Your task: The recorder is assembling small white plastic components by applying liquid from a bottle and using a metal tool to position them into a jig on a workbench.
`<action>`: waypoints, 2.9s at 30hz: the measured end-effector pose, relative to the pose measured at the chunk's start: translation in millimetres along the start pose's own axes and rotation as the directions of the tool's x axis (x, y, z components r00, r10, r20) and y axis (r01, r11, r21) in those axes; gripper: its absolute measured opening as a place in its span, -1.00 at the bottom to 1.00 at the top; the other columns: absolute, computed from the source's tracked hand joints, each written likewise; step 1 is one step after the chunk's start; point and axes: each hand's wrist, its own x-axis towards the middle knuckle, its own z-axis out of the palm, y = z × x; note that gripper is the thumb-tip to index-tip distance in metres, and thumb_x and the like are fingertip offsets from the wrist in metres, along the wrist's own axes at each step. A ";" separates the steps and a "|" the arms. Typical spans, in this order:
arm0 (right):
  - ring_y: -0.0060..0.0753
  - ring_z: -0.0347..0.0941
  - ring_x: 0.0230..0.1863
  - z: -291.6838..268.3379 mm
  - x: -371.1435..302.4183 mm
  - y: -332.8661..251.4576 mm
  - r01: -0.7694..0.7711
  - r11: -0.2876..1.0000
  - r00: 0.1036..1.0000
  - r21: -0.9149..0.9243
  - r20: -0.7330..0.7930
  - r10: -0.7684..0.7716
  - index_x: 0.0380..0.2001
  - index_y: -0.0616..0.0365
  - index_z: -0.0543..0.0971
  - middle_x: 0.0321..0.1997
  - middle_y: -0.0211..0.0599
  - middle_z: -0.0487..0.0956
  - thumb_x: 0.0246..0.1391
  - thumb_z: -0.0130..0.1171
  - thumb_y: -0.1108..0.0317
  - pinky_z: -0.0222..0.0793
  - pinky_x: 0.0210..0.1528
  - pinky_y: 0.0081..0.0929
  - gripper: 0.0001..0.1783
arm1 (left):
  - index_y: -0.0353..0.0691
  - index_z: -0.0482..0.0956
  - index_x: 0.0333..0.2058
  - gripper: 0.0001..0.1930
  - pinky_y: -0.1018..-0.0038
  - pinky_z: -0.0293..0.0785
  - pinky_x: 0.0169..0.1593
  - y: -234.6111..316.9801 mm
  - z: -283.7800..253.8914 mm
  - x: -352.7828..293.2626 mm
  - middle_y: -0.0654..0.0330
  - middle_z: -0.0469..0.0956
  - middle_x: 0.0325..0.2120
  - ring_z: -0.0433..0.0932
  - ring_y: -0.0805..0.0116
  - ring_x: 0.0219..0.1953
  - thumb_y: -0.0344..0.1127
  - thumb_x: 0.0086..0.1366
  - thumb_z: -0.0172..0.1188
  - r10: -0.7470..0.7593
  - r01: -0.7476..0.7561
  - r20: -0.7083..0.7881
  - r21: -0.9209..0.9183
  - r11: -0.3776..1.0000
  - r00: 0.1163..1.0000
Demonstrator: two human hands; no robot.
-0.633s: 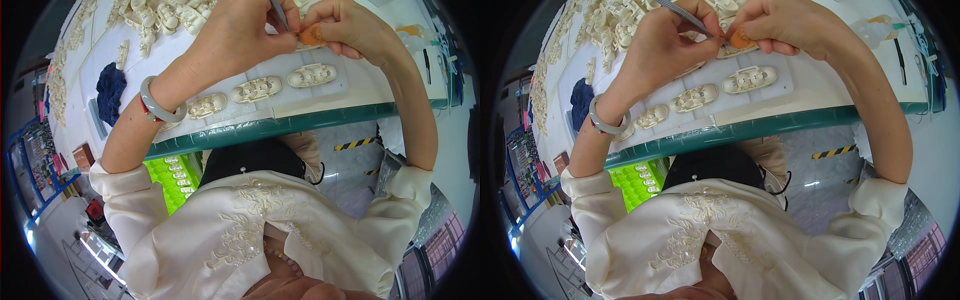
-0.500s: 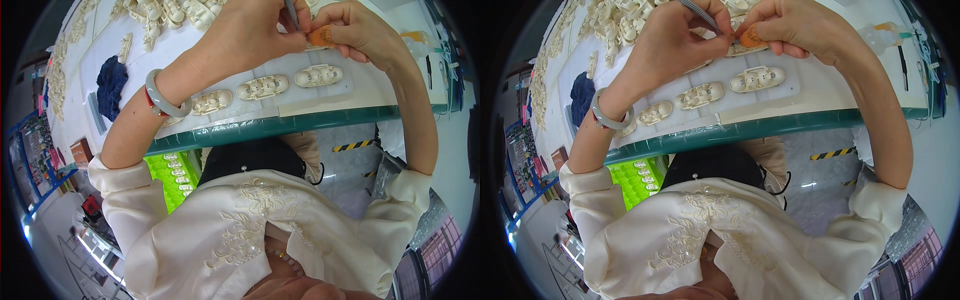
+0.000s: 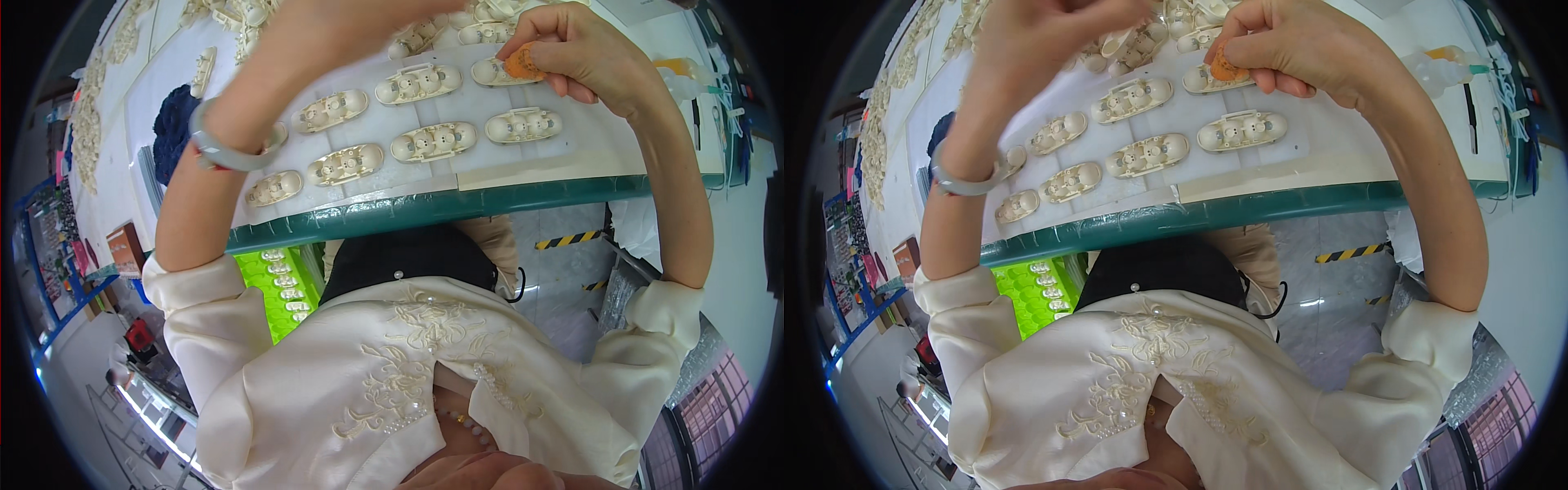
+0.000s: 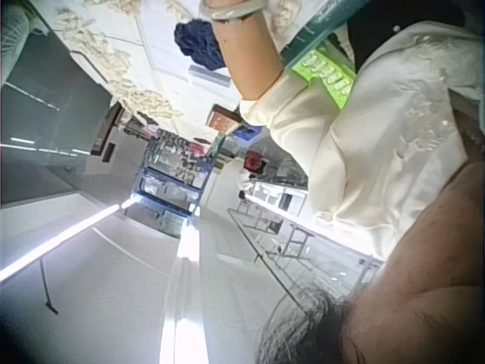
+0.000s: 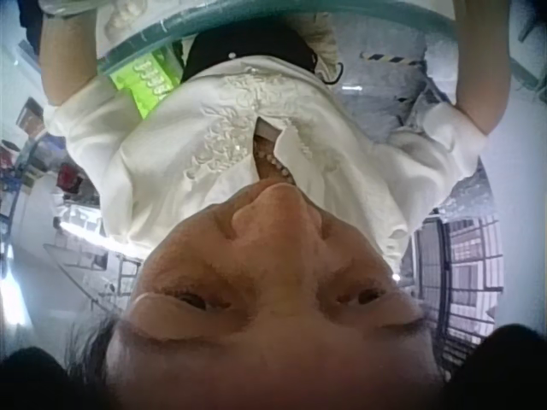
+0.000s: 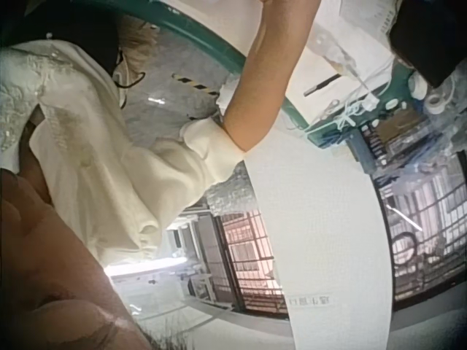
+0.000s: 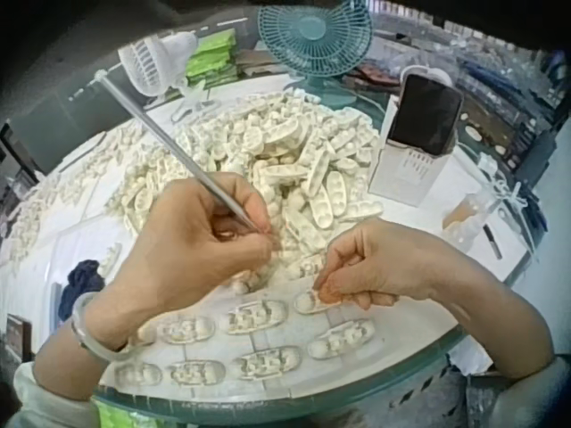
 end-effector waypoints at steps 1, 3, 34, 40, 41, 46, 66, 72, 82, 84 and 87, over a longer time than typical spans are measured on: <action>-0.71 0.27 -0.72 -1.3 0.5 -0.1 -0.024 1.000 1.000 0.001 0.009 0.024 -0.44 0.27 0.57 -0.64 -0.40 0.49 -0.09 0.18 0.46 0.04 -0.76 -0.75 -0.89 | -0.36 0.44 -0.44 -0.90 0.74 0.35 -0.45 -3.7 -8.0 -0.6 0.27 0.49 -0.58 0.44 0.62 -0.55 -0.57 0.04 0.18 0.013 -0.013 0.007 -0.036 0.999 1.000; -0.71 0.27 -0.71 -1.9 3.1 -4.4 -0.035 0.999 0.999 -0.033 0.024 0.036 -0.45 0.27 0.57 -0.63 -0.40 0.50 -0.08 0.17 0.46 0.05 -0.76 -0.76 -0.89 | -0.39 0.45 -0.40 -0.89 0.71 0.42 -0.38 3.6 -4.4 -15.1 0.23 0.52 -0.54 0.50 0.57 -0.47 -0.57 0.08 0.18 -0.064 0.068 0.064 -0.063 0.996 0.996; -0.59 0.34 -0.56 12.9 19.2 -77.9 0.104 0.375 0.981 -0.921 0.157 0.114 -0.46 0.10 0.65 -0.60 -0.47 0.52 -0.17 0.24 0.35 0.19 -0.53 -0.58 -0.86 | -0.35 0.41 -0.28 -0.89 0.60 0.48 -0.10 -51.5 -2.8 -45.3 0.21 0.50 -0.37 0.52 0.51 -0.27 -0.51 0.20 0.10 0.021 0.005 0.123 -0.205 0.979 0.992; -0.62 0.34 -0.59 10.1 8.4 -74.2 0.074 0.411 0.980 -0.909 0.142 0.138 -0.46 0.14 0.64 -0.62 -0.48 0.51 -0.17 0.24 0.36 0.21 -0.55 -0.60 -0.86 | -0.35 0.42 -0.28 -0.88 0.66 0.45 -0.14 -43.7 3.5 -46.5 0.19 0.52 -0.36 0.52 0.53 -0.25 -0.52 0.19 0.11 0.042 -0.030 0.108 -0.117 0.993 0.993; -0.62 0.34 -0.59 -3.8 -8.7 -63.7 0.033 0.419 0.984 -0.907 0.102 0.143 -0.46 0.14 0.64 -0.62 -0.48 0.51 -0.17 0.24 0.36 0.21 -0.55 -0.60 -0.86 | -0.35 0.43 -0.28 -0.88 0.67 0.45 -0.15 -35.5 13.0 -38.6 0.19 0.52 -0.35 0.52 0.54 -0.24 -0.52 0.19 0.11 0.108 -0.092 0.145 -0.116 0.989 0.983; -0.71 0.29 -0.64 -2.7 6.8 -40.3 -0.017 0.832 0.989 -0.554 0.111 0.094 -0.42 0.23 0.61 -0.62 -0.46 0.51 -0.11 0.17 0.45 0.11 -0.66 -0.74 -0.86 | -0.37 0.42 -0.37 -0.86 0.70 0.47 -0.36 -22.9 -0.5 -40.8 0.22 0.52 -0.48 0.52 0.57 -0.42 -0.54 0.11 0.20 0.003 0.000 0.124 -0.031 1.000 0.992; -0.66 0.33 -0.64 32.2 2.4 -36.6 0.162 0.876 0.987 -0.454 0.085 -0.138 -0.36 0.28 0.60 -0.65 -0.41 0.49 -0.02 0.14 0.43 0.21 -0.62 -0.67 -0.83 | -0.35 0.45 -0.50 -0.87 0.60 0.54 -0.40 -17.1 6.5 -39.0 0.19 0.53 -0.58 0.56 0.49 -0.50 -0.55 -0.04 0.24 0.112 -0.132 0.113 0.184 0.974 0.987; -0.66 0.32 -0.66 31.4 7.3 -24.9 0.228 0.896 0.973 -0.382 0.116 -0.198 -0.40 0.26 0.60 -0.68 -0.42 0.48 -0.03 0.15 0.40 0.21 -0.63 -0.69 -0.84 | -0.34 0.45 -0.51 -0.86 0.60 0.53 -0.42 -20.1 8.7 -39.0 0.19 0.52 -0.60 0.55 0.50 -0.52 -0.57 -0.06 0.24 0.200 -0.218 0.104 0.204 0.955 0.974; -0.62 0.34 -0.70 45.8 5.3 -54.6 0.018 0.827 0.999 -0.562 0.032 0.000 -0.60 0.28 0.55 -0.71 -0.38 0.47 -0.07 0.15 0.40 0.26 -0.65 -0.65 -0.84 | -0.37 0.44 -0.41 -0.89 0.71 0.39 -0.45 -12.9 -15.4 -43.2 0.29 0.51 -0.56 0.47 0.64 -0.49 -0.55 0.09 0.19 -0.143 0.143 -0.001 -0.062 0.988 0.990; -0.62 0.35 -0.69 48.1 7.5 -61.1 0.037 0.790 0.998 -0.612 0.065 0.003 -0.61 0.27 0.55 -0.72 -0.38 0.47 -0.08 0.15 0.40 0.27 -0.65 -0.64 -0.84 | -0.39 0.44 -0.40 -0.90 0.71 0.40 -0.41 -9.7 -16.7 -50.0 0.25 0.52 -0.55 0.47 0.63 -0.48 -0.54 0.11 0.18 -0.223 0.224 0.032 -0.037 0.974 0.974; -0.62 0.35 -0.69 46.8 8.5 -63.7 -0.023 0.756 0.998 -0.654 0.030 0.056 -0.64 0.27 0.54 -0.71 -0.38 0.48 -0.08 0.15 0.39 0.26 -0.64 -0.65 -0.82 | -0.39 0.45 -0.41 -0.90 0.69 0.41 -0.44 -16.1 -11.5 -51.7 0.22 0.53 -0.56 0.47 0.62 -0.50 -0.53 0.11 0.19 -0.086 0.086 0.107 0.008 0.996 0.990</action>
